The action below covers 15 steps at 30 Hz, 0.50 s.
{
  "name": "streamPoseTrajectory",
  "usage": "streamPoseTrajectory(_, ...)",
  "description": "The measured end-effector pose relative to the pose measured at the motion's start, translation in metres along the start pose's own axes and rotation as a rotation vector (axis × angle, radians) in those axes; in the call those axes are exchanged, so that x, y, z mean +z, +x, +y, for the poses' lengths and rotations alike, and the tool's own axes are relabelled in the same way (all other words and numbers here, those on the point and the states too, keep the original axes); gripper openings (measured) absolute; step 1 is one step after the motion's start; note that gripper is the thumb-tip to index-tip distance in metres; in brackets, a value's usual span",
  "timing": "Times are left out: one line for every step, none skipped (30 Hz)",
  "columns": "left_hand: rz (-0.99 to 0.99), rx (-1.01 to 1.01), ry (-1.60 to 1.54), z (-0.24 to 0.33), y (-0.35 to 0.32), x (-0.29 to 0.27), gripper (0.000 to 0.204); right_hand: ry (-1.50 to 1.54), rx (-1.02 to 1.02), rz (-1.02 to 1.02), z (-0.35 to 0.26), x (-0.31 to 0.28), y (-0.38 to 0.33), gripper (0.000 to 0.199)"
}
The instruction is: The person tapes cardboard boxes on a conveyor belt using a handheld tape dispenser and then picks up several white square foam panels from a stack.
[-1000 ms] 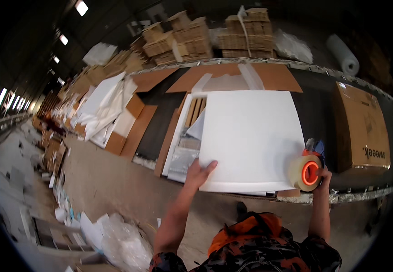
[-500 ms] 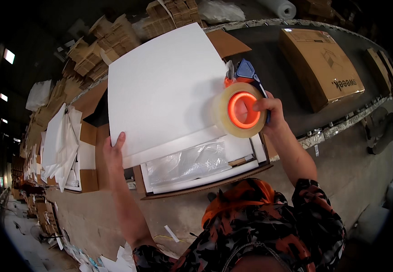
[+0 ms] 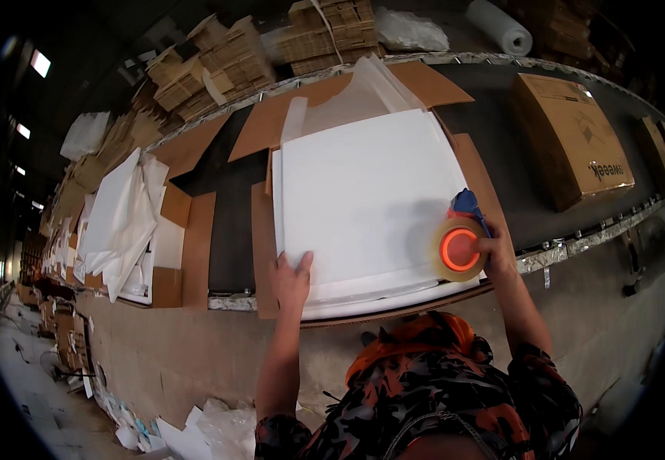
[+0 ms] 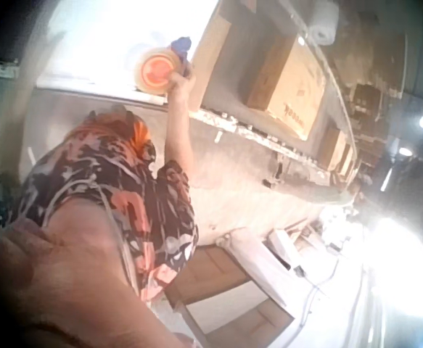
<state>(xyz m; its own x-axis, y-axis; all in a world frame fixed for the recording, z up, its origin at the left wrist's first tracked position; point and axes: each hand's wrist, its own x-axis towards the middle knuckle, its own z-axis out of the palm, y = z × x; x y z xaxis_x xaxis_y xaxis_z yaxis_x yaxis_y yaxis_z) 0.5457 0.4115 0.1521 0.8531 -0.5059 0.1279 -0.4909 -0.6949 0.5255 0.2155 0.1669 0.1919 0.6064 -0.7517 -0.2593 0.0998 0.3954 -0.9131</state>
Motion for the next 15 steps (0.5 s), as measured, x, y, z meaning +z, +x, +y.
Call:
streamPoseTrajectory(-0.049,0.024,-0.032,-0.002,0.006,-0.001,0.079,-0.008,0.006,-0.020,0.009,-0.008,0.004,0.081)
streamPoseTrajectory(-0.080,-0.015,0.037,0.002,0.007,-0.003,0.078,-0.076,0.015,0.111,0.025,-0.019,0.009,0.084)
streamPoseTrajectory(-0.184,-0.024,0.104,0.016,0.004,-0.016,0.077,-0.135,0.010,0.233,0.034,-0.025,0.015,0.087)
streamPoseTrajectory(-0.251,-0.068,0.200,0.023,-0.003,-0.038,0.076,-0.090,0.018,0.219,0.029,-0.014,0.007,0.088)
streamPoseTrajectory(-0.183,-0.015,0.251,0.001,-0.012,-0.030,0.076,-0.037,0.023,0.183,0.026,-0.005,-0.001,0.088)
streamPoseTrajectory(-0.205,-0.006,0.243,0.012,-0.014,-0.031,0.077,-0.001,-0.050,0.092,0.046,-0.043,0.007,0.090)
streamPoseTrajectory(-0.204,0.008,0.159,0.002,-0.014,-0.022,0.078,-0.033,-0.021,0.158,0.037,-0.030,-0.003,0.090)
streamPoseTrajectory(-0.231,-0.010,0.133,0.017,-0.010,-0.021,0.075,-0.015,-0.006,0.188,0.031,-0.038,-0.005,0.088)
streamPoseTrajectory(-0.240,-0.023,0.101,0.028,-0.007,-0.020,0.072,-0.064,-0.001,0.185,0.017,-0.031,-0.009,0.086)
streamPoseTrajectory(-0.180,0.019,0.177,0.020,-0.008,-0.016,0.077,-0.068,0.002,0.236,0.017,-0.024,-0.009,0.082)
streamPoseTrajectory(-0.155,-0.001,0.167,0.015,-0.007,-0.014,0.077,-0.081,-0.008,0.207,0.009,-0.022,-0.010,0.082)
streamPoseTrajectory(-0.174,0.002,0.130,0.012,-0.009,-0.017,0.079,-0.167,-0.055,0.055,0.000,-0.020,-0.010,0.081)
streamPoseTrajectory(-0.193,0.009,0.095,0.011,-0.009,-0.021,0.082,-0.250,-0.103,-0.095,-0.004,-0.017,-0.009,0.080)
streamPoseTrajectory(-0.170,-0.027,0.034,0.012,-0.010,-0.025,0.086,-0.180,-0.123,0.002,0.000,-0.017,-0.010,0.080)
streamPoseTrajectory(-0.157,-0.038,0.033,0.016,-0.012,-0.031,0.086,-0.183,-0.126,-0.014,0.001,-0.021,-0.010,0.080)
